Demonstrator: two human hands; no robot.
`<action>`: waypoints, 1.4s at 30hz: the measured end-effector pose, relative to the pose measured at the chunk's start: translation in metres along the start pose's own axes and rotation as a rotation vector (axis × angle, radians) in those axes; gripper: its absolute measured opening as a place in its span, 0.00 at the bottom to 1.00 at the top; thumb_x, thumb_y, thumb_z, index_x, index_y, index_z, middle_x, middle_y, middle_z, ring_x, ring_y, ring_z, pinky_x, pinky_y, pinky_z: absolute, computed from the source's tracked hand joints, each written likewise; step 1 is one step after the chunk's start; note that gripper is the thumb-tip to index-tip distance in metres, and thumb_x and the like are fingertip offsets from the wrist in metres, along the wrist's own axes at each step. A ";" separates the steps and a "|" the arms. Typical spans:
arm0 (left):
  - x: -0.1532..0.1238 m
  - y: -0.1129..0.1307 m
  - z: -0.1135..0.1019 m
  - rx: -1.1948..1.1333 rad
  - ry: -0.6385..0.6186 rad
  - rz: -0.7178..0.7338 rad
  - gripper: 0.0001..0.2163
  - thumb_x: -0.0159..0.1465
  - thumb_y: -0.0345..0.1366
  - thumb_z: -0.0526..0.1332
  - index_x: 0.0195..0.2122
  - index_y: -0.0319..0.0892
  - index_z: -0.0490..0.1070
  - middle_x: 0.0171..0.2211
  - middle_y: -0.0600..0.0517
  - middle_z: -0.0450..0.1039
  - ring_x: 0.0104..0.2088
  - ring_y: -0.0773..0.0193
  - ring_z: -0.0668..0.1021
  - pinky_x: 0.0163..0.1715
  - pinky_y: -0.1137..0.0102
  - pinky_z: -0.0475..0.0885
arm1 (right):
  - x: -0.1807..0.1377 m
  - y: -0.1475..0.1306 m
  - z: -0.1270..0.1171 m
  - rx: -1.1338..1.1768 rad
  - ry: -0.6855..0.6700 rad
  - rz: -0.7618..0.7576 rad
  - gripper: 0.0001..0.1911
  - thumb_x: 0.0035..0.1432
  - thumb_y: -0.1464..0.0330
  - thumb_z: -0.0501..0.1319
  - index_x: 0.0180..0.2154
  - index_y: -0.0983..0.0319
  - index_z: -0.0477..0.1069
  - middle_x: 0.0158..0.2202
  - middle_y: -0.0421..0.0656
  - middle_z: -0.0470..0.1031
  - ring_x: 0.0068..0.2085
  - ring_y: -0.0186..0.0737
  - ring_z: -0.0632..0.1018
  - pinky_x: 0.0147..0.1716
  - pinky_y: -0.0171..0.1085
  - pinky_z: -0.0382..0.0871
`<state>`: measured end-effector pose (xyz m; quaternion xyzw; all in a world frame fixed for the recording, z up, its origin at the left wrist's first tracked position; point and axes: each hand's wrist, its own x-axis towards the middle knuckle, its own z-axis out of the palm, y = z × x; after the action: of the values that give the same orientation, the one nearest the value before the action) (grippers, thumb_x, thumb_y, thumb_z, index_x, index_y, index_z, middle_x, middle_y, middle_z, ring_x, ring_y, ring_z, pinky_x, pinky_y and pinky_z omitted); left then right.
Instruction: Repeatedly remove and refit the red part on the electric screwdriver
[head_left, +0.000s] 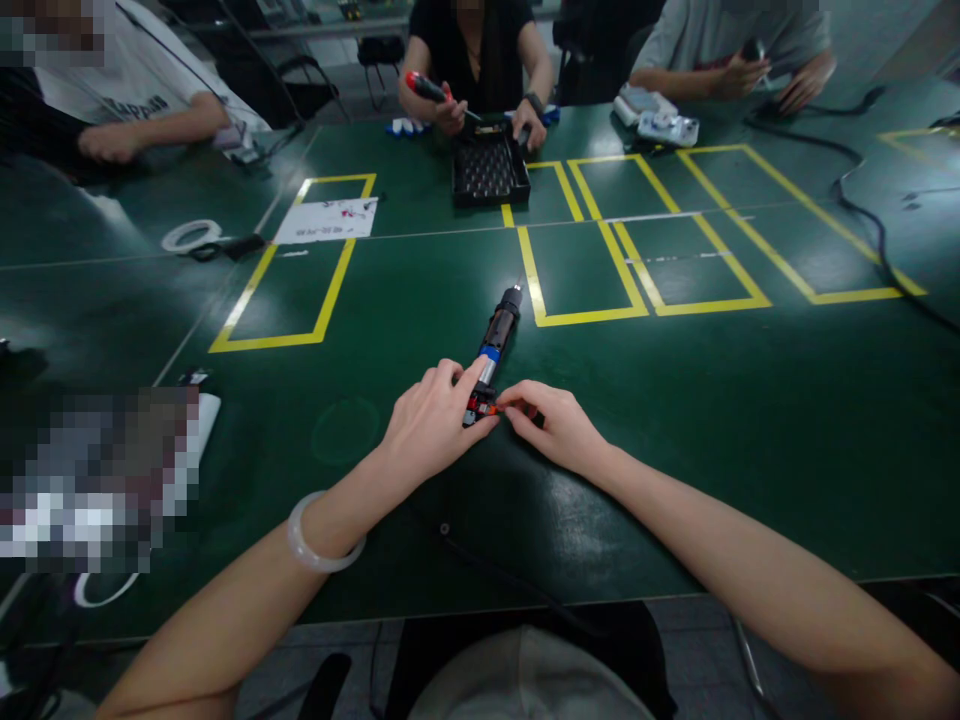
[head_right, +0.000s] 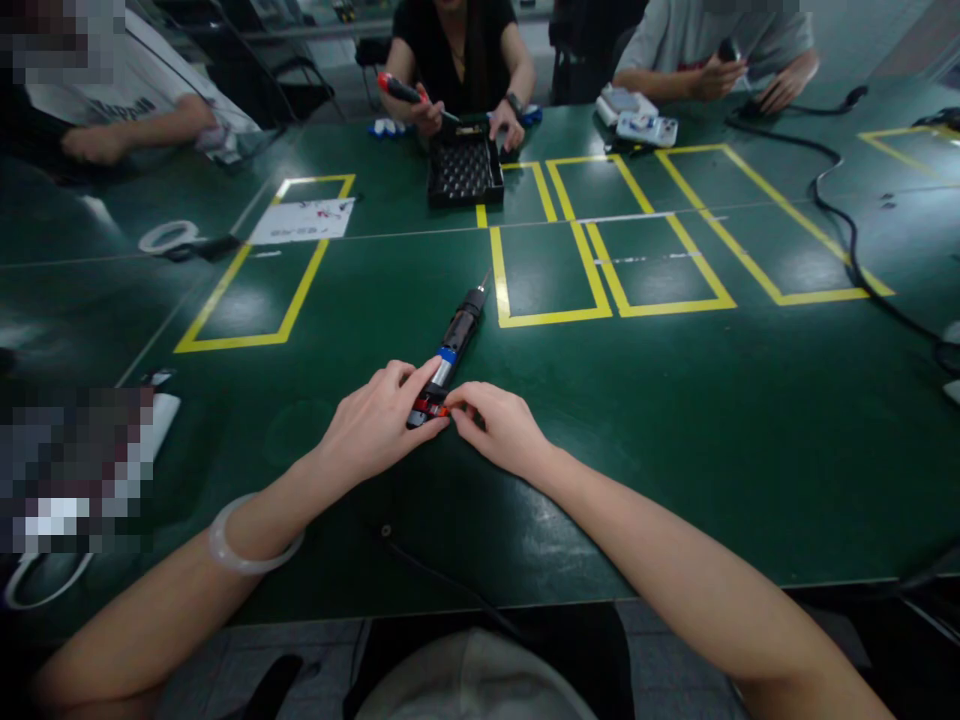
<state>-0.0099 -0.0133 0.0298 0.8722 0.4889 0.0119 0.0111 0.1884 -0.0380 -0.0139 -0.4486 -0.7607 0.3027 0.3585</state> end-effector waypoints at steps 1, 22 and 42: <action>-0.001 -0.002 -0.001 0.021 0.000 0.001 0.32 0.65 0.51 0.58 0.68 0.46 0.55 0.49 0.42 0.66 0.45 0.50 0.74 0.37 0.64 0.72 | 0.000 -0.001 0.000 0.005 -0.011 -0.010 0.08 0.62 0.73 0.56 0.42 0.60 0.71 0.37 0.43 0.75 0.35 0.37 0.75 0.36 0.35 0.69; -0.010 -0.210 -0.002 0.043 -0.039 -0.622 0.35 0.65 0.55 0.54 0.69 0.43 0.51 0.59 0.35 0.57 0.57 0.39 0.67 0.50 0.46 0.68 | 0.000 0.000 -0.002 0.039 -0.083 -0.016 0.11 0.64 0.73 0.55 0.47 0.62 0.70 0.42 0.45 0.74 0.36 0.35 0.74 0.36 0.35 0.70; -0.010 -0.213 0.008 0.117 0.313 -0.740 0.19 0.67 0.41 0.54 0.50 0.30 0.71 0.50 0.38 0.72 0.52 0.46 0.72 0.58 0.46 0.57 | 0.000 0.000 -0.002 0.035 -0.107 -0.024 0.11 0.64 0.73 0.55 0.47 0.62 0.70 0.42 0.45 0.74 0.36 0.35 0.74 0.36 0.35 0.69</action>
<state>-0.1970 0.0890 0.0154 0.6240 0.7656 0.1117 -0.1096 0.1905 -0.0374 -0.0129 -0.4164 -0.7787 0.3352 0.3285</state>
